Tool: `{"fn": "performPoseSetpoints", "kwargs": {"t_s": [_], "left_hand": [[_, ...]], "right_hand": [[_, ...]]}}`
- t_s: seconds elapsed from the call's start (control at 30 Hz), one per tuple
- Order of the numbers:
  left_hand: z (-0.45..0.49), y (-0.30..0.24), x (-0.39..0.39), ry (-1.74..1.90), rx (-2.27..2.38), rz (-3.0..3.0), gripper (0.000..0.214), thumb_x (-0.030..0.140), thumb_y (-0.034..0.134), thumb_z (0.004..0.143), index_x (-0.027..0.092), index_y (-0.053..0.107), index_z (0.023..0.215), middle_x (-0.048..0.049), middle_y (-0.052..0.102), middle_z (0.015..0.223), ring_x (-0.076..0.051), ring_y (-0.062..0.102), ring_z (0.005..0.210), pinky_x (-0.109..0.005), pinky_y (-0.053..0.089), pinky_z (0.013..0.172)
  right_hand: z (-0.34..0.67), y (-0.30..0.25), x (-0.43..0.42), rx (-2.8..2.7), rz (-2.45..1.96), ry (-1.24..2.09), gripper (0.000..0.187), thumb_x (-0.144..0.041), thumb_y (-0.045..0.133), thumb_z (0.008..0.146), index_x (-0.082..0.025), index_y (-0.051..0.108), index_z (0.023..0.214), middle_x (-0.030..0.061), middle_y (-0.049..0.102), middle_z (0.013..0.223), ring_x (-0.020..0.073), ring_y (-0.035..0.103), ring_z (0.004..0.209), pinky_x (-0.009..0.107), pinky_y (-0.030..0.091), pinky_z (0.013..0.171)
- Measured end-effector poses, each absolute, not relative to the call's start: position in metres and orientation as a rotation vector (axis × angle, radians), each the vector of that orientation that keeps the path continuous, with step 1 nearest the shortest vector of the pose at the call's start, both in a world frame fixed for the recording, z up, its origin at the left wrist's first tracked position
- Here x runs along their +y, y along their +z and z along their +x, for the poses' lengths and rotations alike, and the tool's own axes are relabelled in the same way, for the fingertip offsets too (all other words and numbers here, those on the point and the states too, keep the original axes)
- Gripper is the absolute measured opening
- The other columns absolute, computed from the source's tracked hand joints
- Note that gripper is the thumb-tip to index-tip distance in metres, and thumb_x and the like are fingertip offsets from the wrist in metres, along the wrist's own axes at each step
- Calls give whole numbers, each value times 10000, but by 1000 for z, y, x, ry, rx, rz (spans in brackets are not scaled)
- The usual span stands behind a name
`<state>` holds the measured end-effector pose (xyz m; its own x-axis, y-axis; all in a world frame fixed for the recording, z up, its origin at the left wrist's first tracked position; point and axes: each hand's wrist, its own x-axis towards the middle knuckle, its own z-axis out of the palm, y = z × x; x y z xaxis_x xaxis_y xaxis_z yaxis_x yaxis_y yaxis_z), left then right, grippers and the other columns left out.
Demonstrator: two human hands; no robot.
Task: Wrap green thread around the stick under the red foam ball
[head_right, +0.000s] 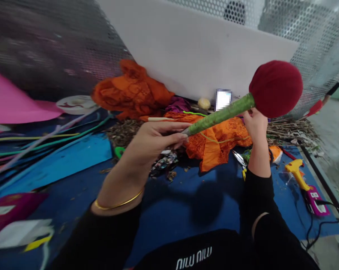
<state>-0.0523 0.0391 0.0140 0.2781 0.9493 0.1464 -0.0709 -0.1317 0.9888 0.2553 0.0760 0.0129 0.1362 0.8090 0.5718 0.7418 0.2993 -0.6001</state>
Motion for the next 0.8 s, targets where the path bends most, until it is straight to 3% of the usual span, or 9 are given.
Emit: {"fn": "performPoseSetpoints", "kwargs": {"t_s": [0.13,0.3,0.47,0.57,0.63,0.7,0.8], "left_hand": [[-46,12,41,1121,763,1214,438,254,842,656,134,841,1077,-6,661,612,-57,456,457,-206,296,437],[-49,14,44,1193,665,1056,423,248,895,605,140,845,1011,-10,690,656,-68,508,526,-204,350,460],[-52,15,47,1193,661,988,452,237,905,609,131,831,1043,-1,689,654,-62,508,520,-199,367,468],[-52,14,49,1171,693,979,449,229,892,651,128,816,1082,0,687,649,-69,534,525,-190,359,470],[-51,13,49,1151,714,980,437,232,885,684,132,806,1102,-1,693,663,-60,521,510,-184,341,465],[-48,12,49,1135,709,986,427,240,888,699,135,803,1104,-3,698,677,-49,500,498,-178,320,457],[-45,8,50,1083,684,1004,395,261,896,705,133,804,1067,4,678,667,-42,477,477,-179,273,435]], "right_hand": [[208,19,66,-1631,-1180,347,118,-285,679,875,-201,759,852,16,756,842,172,669,804,324,524,781],[156,13,52,-1815,-823,719,242,-420,727,886,-241,749,1048,37,797,1038,189,728,957,355,570,902],[142,10,40,-1859,-887,457,218,-305,628,965,-217,705,781,-1,697,731,140,643,700,293,519,687],[138,10,34,-1681,-682,244,189,-267,634,970,-242,734,811,26,708,884,185,697,921,370,554,859],[131,7,33,-1591,-479,309,191,-304,631,978,-253,740,829,42,719,967,220,714,1041,433,561,965],[123,5,32,-1550,-326,500,239,-355,599,997,-251,714,816,39,722,901,222,741,972,464,575,977],[115,5,30,-1477,-283,793,340,-410,592,1001,-235,628,712,-13,600,643,150,650,608,382,603,742]]}}
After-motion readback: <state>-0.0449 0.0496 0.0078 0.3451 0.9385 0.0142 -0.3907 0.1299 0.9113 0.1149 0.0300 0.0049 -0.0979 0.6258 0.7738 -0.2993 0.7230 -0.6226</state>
